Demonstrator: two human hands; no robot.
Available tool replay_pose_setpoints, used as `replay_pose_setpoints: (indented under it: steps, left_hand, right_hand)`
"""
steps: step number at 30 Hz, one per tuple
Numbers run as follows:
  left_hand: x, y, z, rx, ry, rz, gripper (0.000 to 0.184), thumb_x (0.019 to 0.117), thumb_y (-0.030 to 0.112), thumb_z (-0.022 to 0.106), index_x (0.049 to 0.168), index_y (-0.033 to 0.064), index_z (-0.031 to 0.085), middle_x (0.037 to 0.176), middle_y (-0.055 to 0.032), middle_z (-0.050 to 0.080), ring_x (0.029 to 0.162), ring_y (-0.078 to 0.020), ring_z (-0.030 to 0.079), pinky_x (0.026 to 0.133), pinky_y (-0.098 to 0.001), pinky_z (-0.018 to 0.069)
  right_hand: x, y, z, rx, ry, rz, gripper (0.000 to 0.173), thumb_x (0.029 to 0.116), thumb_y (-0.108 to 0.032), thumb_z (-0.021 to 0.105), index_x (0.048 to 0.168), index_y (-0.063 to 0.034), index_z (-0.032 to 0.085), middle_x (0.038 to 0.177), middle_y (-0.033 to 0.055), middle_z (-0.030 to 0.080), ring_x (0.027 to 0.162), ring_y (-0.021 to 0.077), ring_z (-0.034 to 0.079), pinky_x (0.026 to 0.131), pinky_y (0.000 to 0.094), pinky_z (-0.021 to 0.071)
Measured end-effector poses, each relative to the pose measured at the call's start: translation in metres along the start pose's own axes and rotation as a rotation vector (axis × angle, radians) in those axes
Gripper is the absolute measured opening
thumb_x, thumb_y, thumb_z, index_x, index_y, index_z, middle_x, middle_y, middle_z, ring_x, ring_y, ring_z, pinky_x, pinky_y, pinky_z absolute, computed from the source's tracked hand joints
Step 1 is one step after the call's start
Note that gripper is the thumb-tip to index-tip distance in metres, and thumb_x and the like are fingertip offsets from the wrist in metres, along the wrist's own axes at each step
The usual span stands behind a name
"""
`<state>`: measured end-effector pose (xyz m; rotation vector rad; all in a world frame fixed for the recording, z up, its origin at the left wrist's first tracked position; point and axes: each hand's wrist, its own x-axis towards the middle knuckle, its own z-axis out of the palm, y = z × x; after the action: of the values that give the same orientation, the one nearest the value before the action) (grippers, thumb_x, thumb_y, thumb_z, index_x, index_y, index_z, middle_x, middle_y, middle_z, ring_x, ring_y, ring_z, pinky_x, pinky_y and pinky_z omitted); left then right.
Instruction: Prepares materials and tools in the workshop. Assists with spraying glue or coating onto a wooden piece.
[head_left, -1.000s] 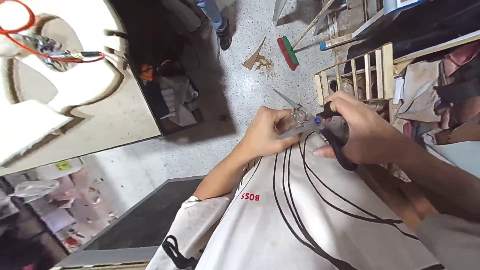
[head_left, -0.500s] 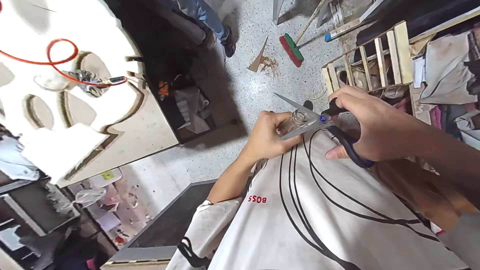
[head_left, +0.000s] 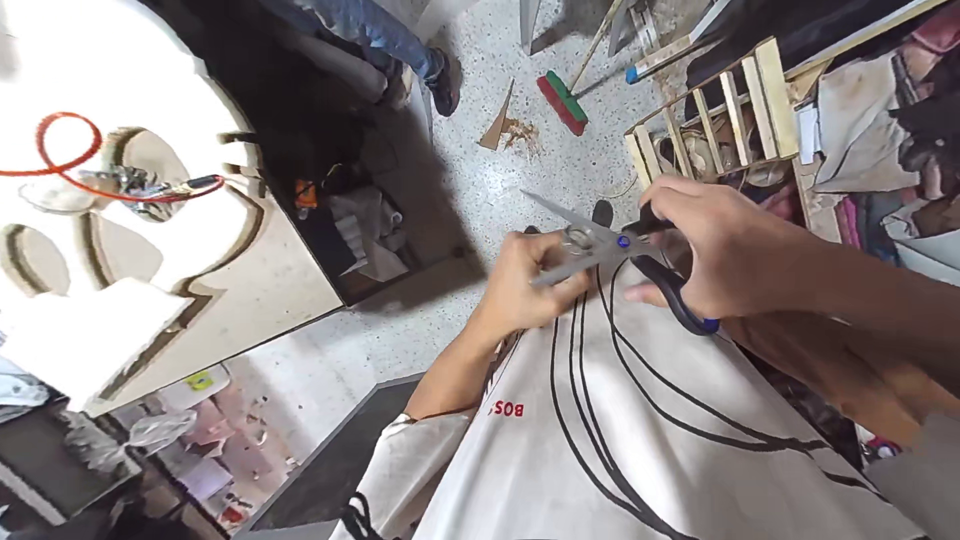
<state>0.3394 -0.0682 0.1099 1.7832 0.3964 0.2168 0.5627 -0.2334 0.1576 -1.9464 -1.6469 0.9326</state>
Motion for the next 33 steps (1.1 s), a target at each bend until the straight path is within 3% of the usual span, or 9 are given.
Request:
replay_pose_setpoints:
  steps: [4, 8, 12, 17, 21, 23, 26, 31, 33]
  left_hand:
    - [-0.005, -0.012, -0.014, -0.082, 0.069, -0.044, 0.021, 0.0928, 0.024, 0.071, 0.080, 0.0072, 0.070, 0.066, 0.0030, 0.066, 0.058, -0.0032, 0.062, 0.054, -0.0255, 0.0526]
    - [0.001, -0.003, 0.002, -0.002, -0.012, -0.024, 0.020, 0.0903, 0.028, 0.072, 0.083, 0.0092, 0.073, 0.068, 0.0040, 0.067, 0.061, -0.0008, 0.062, 0.056, -0.0251, 0.0529]
    - [-0.001, -0.008, -0.012, -0.049, 0.063, -0.047, 0.020, 0.0914, 0.028, 0.071, 0.082, 0.0104, 0.072, 0.068, 0.0054, 0.068, 0.059, -0.0006, 0.062, 0.054, -0.0248, 0.0533]
    - [0.001, 0.003, 0.005, 0.032, 0.016, 0.007, 0.021, 0.0889, 0.032, 0.071, 0.078, 0.0139, 0.070, 0.064, 0.0075, 0.063, 0.057, 0.0018, 0.058, 0.051, -0.0234, 0.0488]
    - [-0.004, -0.005, -0.009, -0.037, 0.065, -0.027, 0.021, 0.0916, 0.032, 0.070, 0.082, 0.0129, 0.072, 0.067, 0.0073, 0.067, 0.060, 0.0017, 0.062, 0.054, -0.0236, 0.0529]
    - [-0.005, -0.008, -0.003, -0.039, 0.058, -0.042, 0.023, 0.0915, 0.034, 0.069, 0.080, 0.0137, 0.071, 0.066, 0.0076, 0.066, 0.059, 0.0016, 0.060, 0.053, -0.0241, 0.0518]
    - [-0.002, 0.002, 0.007, 0.013, 0.007, 0.015, 0.021, 0.0888, 0.035, 0.070, 0.079, 0.0158, 0.071, 0.064, 0.0097, 0.062, 0.058, 0.0037, 0.057, 0.051, -0.0217, 0.0476]
    - [-0.011, -0.003, -0.008, -0.040, -0.015, 0.033, 0.022, 0.0899, 0.033, 0.069, 0.079, 0.0142, 0.071, 0.063, 0.0104, 0.060, 0.056, 0.0062, 0.053, 0.050, -0.0180, 0.0432]
    - [-0.009, -0.004, -0.006, -0.064, -0.076, 0.058, 0.022, 0.0898, 0.031, 0.069, 0.079, 0.0121, 0.071, 0.064, 0.0086, 0.061, 0.057, 0.0050, 0.054, 0.051, -0.0187, 0.0448]
  right_hand:
    - [-0.013, 0.014, -0.008, 0.003, -0.002, 0.023, 0.048, 0.0791, -0.062, 0.074, 0.066, -0.0197, 0.053, 0.066, -0.0061, 0.055, 0.059, 0.0063, 0.054, 0.049, 0.0286, 0.0435]
    - [-0.002, -0.005, -0.011, -0.041, -0.110, 0.083, 0.072, 0.0686, -0.080, 0.071, 0.096, -0.0147, 0.063, 0.100, -0.0004, 0.060, 0.084, 0.0114, 0.060, 0.066, 0.0325, 0.0548]
    - [-0.014, 0.008, -0.019, -0.001, -0.003, 0.005, 0.054, 0.0799, -0.064, 0.076, 0.072, -0.0139, 0.058, 0.072, -0.0014, 0.059, 0.065, 0.0095, 0.057, 0.055, 0.0309, 0.0471]
    - [-0.001, -0.011, -0.015, -0.055, -0.079, 0.006, 0.068, 0.0732, -0.073, 0.075, 0.096, -0.0098, 0.062, 0.104, 0.0039, 0.062, 0.087, 0.0121, 0.063, 0.070, 0.0318, 0.0573]
    - [-0.014, 0.006, -0.020, -0.032, -0.001, -0.090, 0.052, 0.0830, -0.055, 0.078, 0.073, -0.0084, 0.056, 0.072, 0.0034, 0.059, 0.066, 0.0105, 0.055, 0.056, 0.0291, 0.0452]
    - [-0.013, 0.003, -0.020, -0.028, -0.034, -0.054, 0.052, 0.0802, -0.057, 0.080, 0.078, -0.0085, 0.060, 0.079, 0.0039, 0.063, 0.071, 0.0111, 0.059, 0.060, 0.0307, 0.0494]
    - [0.004, -0.022, -0.014, -0.078, -0.135, 0.028, 0.081, 0.0679, -0.077, 0.076, 0.109, -0.0083, 0.062, 0.110, 0.0049, 0.060, 0.093, 0.0143, 0.061, 0.075, 0.0339, 0.0564]
    - [0.002, -0.010, -0.015, -0.015, -0.044, -0.111, 0.051, 0.0781, -0.055, 0.082, 0.082, -0.0091, 0.060, 0.094, 0.0051, 0.066, 0.082, 0.0124, 0.064, 0.066, 0.0295, 0.0558]
    - [0.003, -0.012, -0.014, -0.036, -0.066, -0.101, 0.053, 0.0761, -0.055, 0.083, 0.089, -0.0075, 0.062, 0.106, 0.0075, 0.066, 0.092, 0.0148, 0.066, 0.073, 0.0316, 0.0588]
